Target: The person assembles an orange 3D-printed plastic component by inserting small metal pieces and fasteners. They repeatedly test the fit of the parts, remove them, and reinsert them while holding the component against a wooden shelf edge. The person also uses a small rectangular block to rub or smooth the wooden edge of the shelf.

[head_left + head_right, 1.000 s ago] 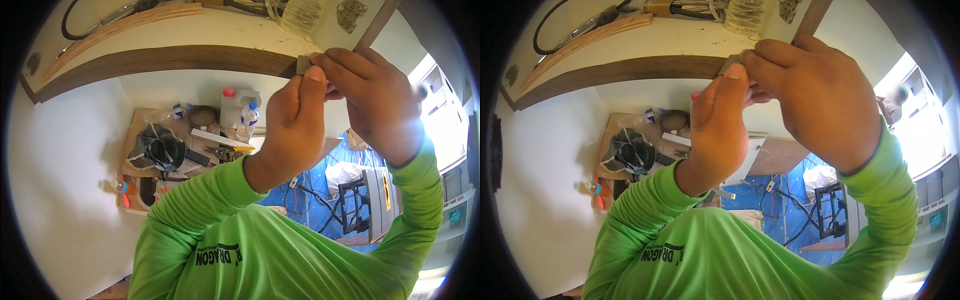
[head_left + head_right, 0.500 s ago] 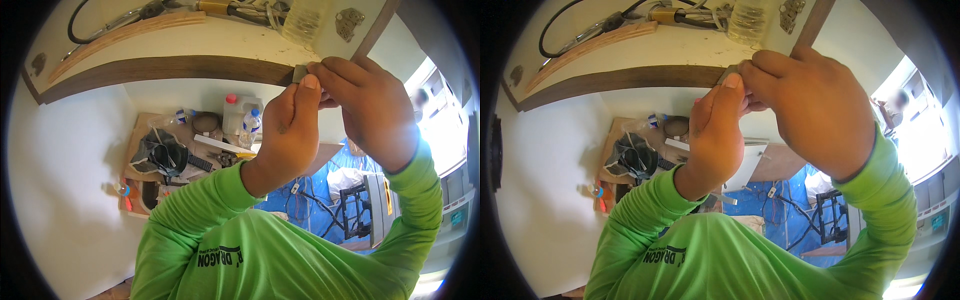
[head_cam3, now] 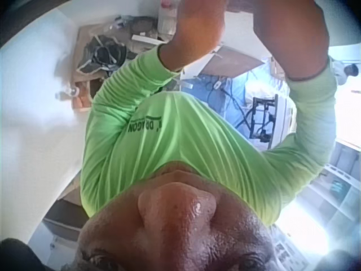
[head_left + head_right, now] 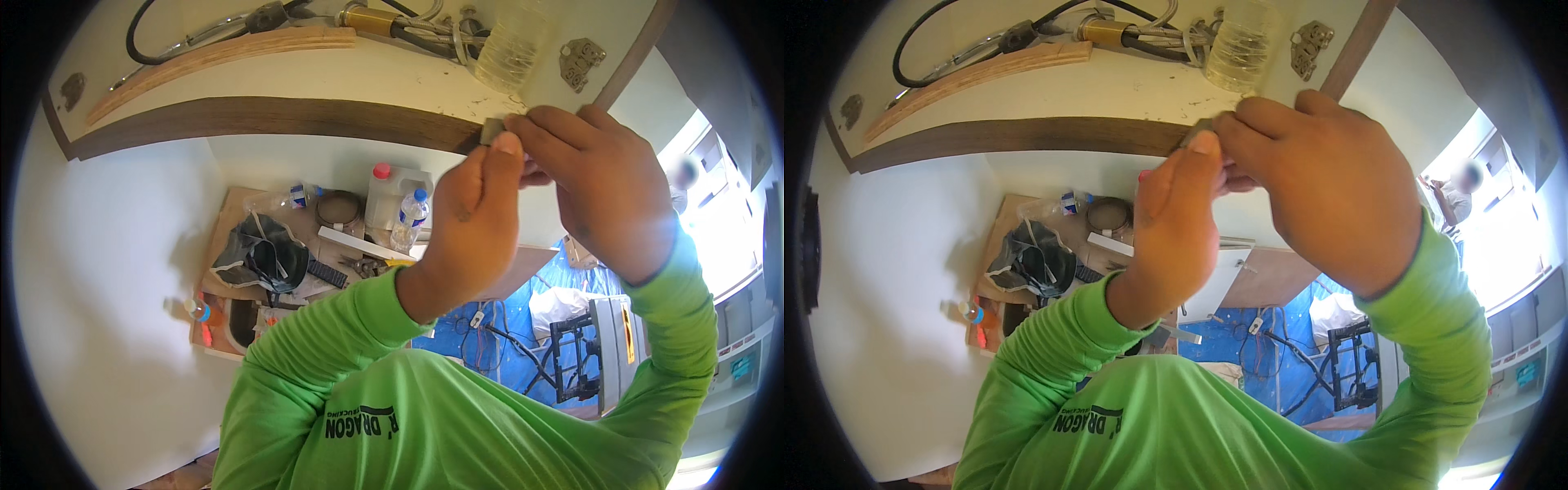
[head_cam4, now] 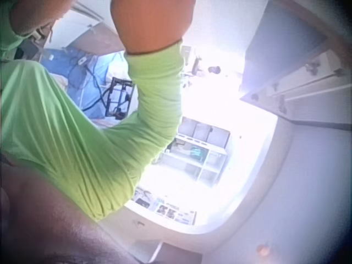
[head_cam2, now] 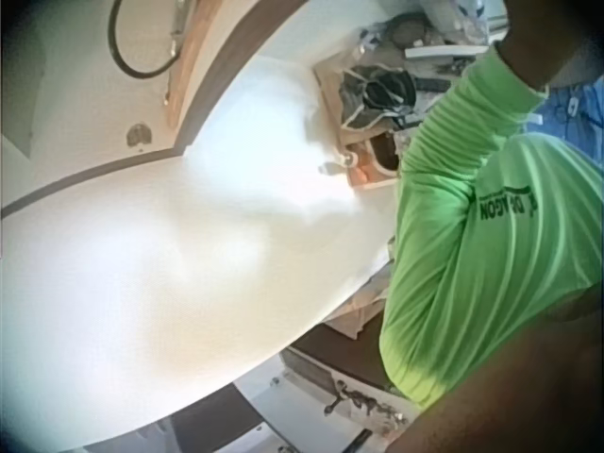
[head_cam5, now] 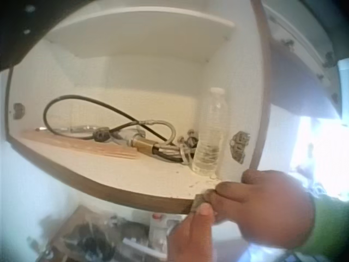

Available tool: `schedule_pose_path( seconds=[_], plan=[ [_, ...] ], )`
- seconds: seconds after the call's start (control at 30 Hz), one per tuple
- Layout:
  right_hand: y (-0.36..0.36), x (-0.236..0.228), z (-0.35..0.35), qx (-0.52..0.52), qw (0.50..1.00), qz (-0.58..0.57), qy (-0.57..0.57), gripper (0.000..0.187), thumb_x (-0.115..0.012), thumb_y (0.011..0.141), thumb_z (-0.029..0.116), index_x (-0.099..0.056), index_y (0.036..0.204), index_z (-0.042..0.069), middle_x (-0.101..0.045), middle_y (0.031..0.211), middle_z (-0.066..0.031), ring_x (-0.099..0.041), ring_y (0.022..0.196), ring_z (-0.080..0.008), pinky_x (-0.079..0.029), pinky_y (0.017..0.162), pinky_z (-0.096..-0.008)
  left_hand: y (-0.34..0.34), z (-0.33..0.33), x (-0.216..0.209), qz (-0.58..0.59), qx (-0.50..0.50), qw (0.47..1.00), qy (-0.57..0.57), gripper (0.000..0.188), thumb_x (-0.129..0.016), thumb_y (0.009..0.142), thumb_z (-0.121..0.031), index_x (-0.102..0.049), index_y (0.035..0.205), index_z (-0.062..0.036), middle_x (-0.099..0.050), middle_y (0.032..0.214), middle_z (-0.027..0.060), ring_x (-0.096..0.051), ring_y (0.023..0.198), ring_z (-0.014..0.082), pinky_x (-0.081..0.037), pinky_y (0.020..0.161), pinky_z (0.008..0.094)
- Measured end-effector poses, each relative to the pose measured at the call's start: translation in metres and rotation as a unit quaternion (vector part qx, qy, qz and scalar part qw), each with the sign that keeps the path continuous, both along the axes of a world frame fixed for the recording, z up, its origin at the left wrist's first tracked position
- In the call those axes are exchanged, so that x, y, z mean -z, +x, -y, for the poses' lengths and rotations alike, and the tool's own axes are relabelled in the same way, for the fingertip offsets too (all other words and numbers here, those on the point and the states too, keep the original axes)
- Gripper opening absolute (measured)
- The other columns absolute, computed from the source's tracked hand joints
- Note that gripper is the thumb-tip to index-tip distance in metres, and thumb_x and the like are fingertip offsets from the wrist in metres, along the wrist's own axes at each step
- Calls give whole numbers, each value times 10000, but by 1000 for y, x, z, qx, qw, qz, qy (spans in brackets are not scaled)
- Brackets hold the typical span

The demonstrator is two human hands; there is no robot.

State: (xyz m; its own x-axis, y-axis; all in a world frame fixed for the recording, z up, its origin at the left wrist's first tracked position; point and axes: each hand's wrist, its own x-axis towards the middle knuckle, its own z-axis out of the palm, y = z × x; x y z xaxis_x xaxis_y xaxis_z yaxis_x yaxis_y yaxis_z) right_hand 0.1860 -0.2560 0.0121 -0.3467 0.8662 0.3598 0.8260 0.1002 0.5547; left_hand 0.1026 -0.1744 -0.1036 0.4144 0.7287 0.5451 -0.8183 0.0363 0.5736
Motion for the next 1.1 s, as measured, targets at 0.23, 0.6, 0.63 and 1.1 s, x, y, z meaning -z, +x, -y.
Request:
schedule_pose_path(
  seconds=[0.23, 0.6, 0.63, 1.1],
  plan=[
    [-11, -2, -14, 1, 1000, -2, -7, 482, -632, 732, -76, -711, 1188, 59, -715, 1092, -66, -636, 806, -282, -562, 724, -391, -7, -15, 4, 16, 13, 1000, -9, 441, -432, 1132, -283, -632, 1092, 108, -712, 1006, 166, -710, 956, 209, -568, 909, 343],
    [-7, 6, -13, -6, 1000, -10, 0, 483, -637, 734, -72, -704, 1193, 61, -712, 1084, -71, -636, 794, -285, -558, 713, -398, -9, -12, 9, 12, 4, 1000, 6, 423, -424, 1135, -252, -632, 1083, 113, -716, 1028, 170, -707, 993, 206, -569, 927, 346],
    [-8, 5, -13, -14, 1000, -8, 2, 478, -638, 733, -68, -705, 1189, 62, -712, 1085, -71, -636, 792, -286, -558, 713, -397, -10, -11, 8, 11, -3, 1000, 6, 422, -424, 1135, -251, -632, 1085, 113, -716, 1028, 169, -707, 993, 206, -569, 929, 347],
    [-21, -6, -27, -10, 1000, 4, -11, 527, -655, 702, -49, -687, 1214, 72, -703, 1098, -51, -624, 798, -287, -562, 711, -392, -25, -28, 1, -11, 14, 1000, 15, 460, -425, 1128, -352, -625, 1192, 57, -700, 1130, 147, -690, 1023, 217, -530, 975, 393]
  ],
)
